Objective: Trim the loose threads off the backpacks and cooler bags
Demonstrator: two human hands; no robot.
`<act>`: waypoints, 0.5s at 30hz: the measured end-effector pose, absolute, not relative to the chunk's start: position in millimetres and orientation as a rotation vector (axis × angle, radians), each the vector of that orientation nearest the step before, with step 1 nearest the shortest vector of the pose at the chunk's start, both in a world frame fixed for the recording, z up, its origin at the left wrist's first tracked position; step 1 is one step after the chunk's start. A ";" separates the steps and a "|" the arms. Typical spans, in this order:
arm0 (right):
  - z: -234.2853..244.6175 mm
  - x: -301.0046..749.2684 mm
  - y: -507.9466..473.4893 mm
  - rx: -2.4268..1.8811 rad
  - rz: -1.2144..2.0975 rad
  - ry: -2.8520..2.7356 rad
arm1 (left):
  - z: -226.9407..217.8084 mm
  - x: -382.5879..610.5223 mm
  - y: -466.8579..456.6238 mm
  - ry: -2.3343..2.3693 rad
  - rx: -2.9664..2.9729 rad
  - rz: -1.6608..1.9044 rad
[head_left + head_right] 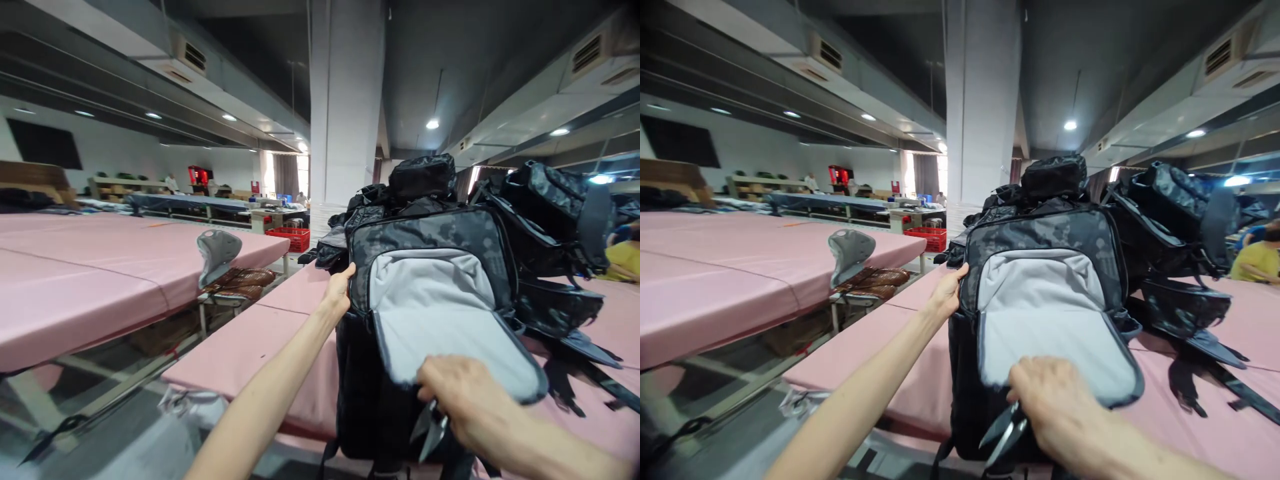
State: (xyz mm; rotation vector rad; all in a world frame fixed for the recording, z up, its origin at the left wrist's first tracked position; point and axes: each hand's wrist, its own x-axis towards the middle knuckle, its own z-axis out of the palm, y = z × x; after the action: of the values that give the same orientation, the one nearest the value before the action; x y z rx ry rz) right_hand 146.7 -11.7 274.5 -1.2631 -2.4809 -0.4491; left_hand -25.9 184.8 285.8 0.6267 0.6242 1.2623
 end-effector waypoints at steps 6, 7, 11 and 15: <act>241.1 145.4 -18.2 -1.300 -0.080 -2.382 | 296.2 -10.3 164.4 0.944 1.491 1.846; 242.5 146.9 -17.0 -1.284 -0.090 -2.396 | 300.6 -6.2 159.5 0.966 1.713 1.961; 236.1 148.6 -15.0 -1.256 -0.226 -2.472 | 306.7 31.3 147.1 0.526 2.431 1.395; 219.2 143.2 -17.8 -1.216 -0.306 -2.482 | 281.0 83.5 152.7 0.501 1.856 0.823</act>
State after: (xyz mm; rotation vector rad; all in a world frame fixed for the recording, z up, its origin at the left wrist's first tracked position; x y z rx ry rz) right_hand 143.2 -17.8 219.2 -1.2159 -2.4816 -0.3061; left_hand 83.5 152.7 281.0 1.8562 0.5011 0.8225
